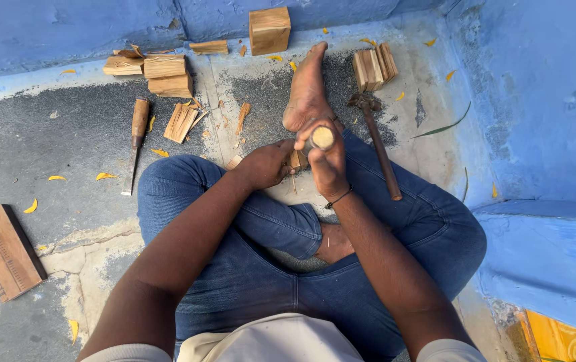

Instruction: The person sits cross-legged on a concrete floor and carves small rectangular wooden blocks using a chisel and a hammer. They hold the wood in their left hand and strike the chisel with the hammer to shape the pieces, occasionally inspecting the work and stacking finished blocks.

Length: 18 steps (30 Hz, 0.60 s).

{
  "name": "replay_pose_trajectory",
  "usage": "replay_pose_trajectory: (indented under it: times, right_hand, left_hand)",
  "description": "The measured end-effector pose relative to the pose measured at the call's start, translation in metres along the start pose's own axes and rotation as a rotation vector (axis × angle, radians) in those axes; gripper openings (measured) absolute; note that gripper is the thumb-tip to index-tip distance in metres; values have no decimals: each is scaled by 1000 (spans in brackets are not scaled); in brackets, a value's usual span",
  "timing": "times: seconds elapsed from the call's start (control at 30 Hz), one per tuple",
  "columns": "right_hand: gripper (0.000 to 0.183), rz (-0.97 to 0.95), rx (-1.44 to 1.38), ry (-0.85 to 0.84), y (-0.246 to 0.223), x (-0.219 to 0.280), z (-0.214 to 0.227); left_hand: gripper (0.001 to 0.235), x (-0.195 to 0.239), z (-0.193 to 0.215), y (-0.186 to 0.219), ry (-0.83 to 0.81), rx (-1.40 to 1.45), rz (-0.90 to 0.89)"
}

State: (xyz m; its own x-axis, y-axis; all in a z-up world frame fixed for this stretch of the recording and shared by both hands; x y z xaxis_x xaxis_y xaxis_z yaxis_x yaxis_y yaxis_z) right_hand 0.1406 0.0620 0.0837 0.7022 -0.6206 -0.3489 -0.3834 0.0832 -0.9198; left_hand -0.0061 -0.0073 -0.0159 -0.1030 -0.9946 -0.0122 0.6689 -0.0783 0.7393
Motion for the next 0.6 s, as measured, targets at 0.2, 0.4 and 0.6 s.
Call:
replay_pose_trajectory:
  times: [0.2,0.4,0.6]
  right_hand:
    - [38,-150,138,-76,-24,-12,6]
    - [26,-156,79,-95,-27,-13,0]
    - [27,-124,33,14,-22,-7,-1]
  left_hand:
    - [39,-4,-3,-9,49,235,30]
    - [29,-17,-25,-28,259,254,71]
    - [32,-21,-18,-9,-77,803,530]
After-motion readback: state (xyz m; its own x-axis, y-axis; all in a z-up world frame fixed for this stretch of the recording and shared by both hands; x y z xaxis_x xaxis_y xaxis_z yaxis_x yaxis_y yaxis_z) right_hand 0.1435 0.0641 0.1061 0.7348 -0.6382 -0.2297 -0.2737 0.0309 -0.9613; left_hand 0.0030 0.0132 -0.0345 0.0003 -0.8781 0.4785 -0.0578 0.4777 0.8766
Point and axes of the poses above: each hand's wrist, its own x-axis away from the middle knuckle, its own z-axis out of the back of the hand, y = z × x, the point moved 1 cm from there along -x, towards the middle knuckle, and after that the axes turned 4 degrees about -z, right-handed, at the moved point
